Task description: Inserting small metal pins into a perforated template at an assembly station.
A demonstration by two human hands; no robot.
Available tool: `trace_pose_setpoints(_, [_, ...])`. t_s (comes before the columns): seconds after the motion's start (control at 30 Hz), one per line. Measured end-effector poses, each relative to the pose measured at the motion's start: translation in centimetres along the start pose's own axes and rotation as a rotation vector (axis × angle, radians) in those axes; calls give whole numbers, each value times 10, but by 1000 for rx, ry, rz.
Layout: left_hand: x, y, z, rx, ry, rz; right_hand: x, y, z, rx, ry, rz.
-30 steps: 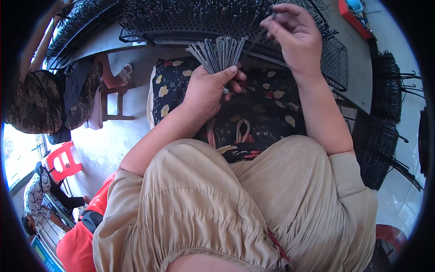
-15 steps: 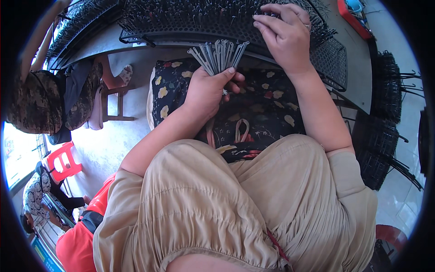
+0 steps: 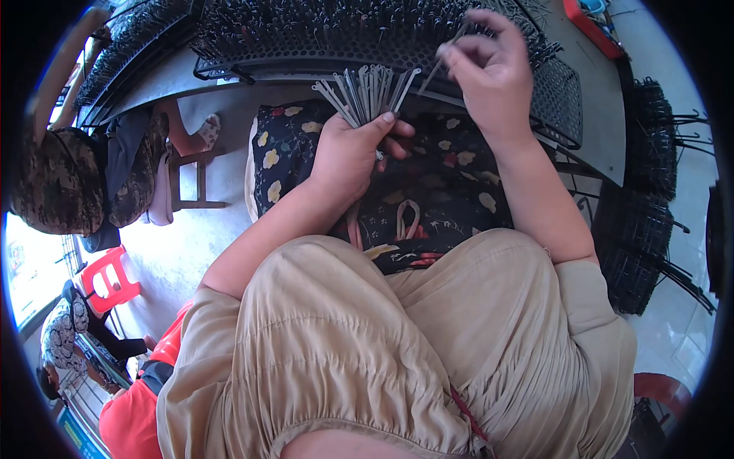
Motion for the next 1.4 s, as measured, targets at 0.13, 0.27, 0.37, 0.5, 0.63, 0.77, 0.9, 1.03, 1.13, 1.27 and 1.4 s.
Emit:
trace_pose_setpoints(0.13, [0, 4, -1, 40, -20, 14, 15, 37, 2, -291, -195, 460])
trace_pose_setpoints(0.27, [-1, 4, -1, 28, -23, 27, 18, 31, -4, -424, -97, 599])
trace_pose_setpoints(0.37, [-1, 4, -2, 33, -26, 23, 25, 20, -9, -96, -252, 904])
trace_pose_setpoints(0.5, [-1, 6, 1, 18, -28, 31, 19, 40, -8, -256, -127, 893])
trace_pose_setpoints(0.63, [-3, 5, 2, 2, -28, 34, 2, 27, -10, -527, 79, 604])
trace_pose_setpoints(0.77, [-4, 1, -1, -53, 1, -18, -25, 1, -25, 270, 266, -354])
trace_pose_setpoints(0.9, [-4, -2, -6, -18, 34, -19, -28, -12, -20, 435, 249, -470])
trace_pose_setpoints(1.03, [-1, 4, -3, 25, 6, 5, 3, 1, 11, 34, -156, -28])
trace_pose_setpoints(1.13, [-2, 6, -3, 40, -23, 14, 9, 3, 11, 33, -288, 26])
trace_pose_setpoints(1.27, [-2, 6, -4, 40, -13, 12, 8, -3, 5, -269, -143, 448])
trace_pose_setpoints(1.4, [-2, 9, -1, 26, -29, 31, 11, 13, 1, -602, -49, 673])
Point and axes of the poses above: each hand's wrist, its own x-axis towards the middle knuckle, its own z-axis out of the back of the hand, y = z × x, the point moved 5 cm from there along x, towards the middle knuckle, and after that the axes turned 10 degrees about z, right-handed, at the moved point
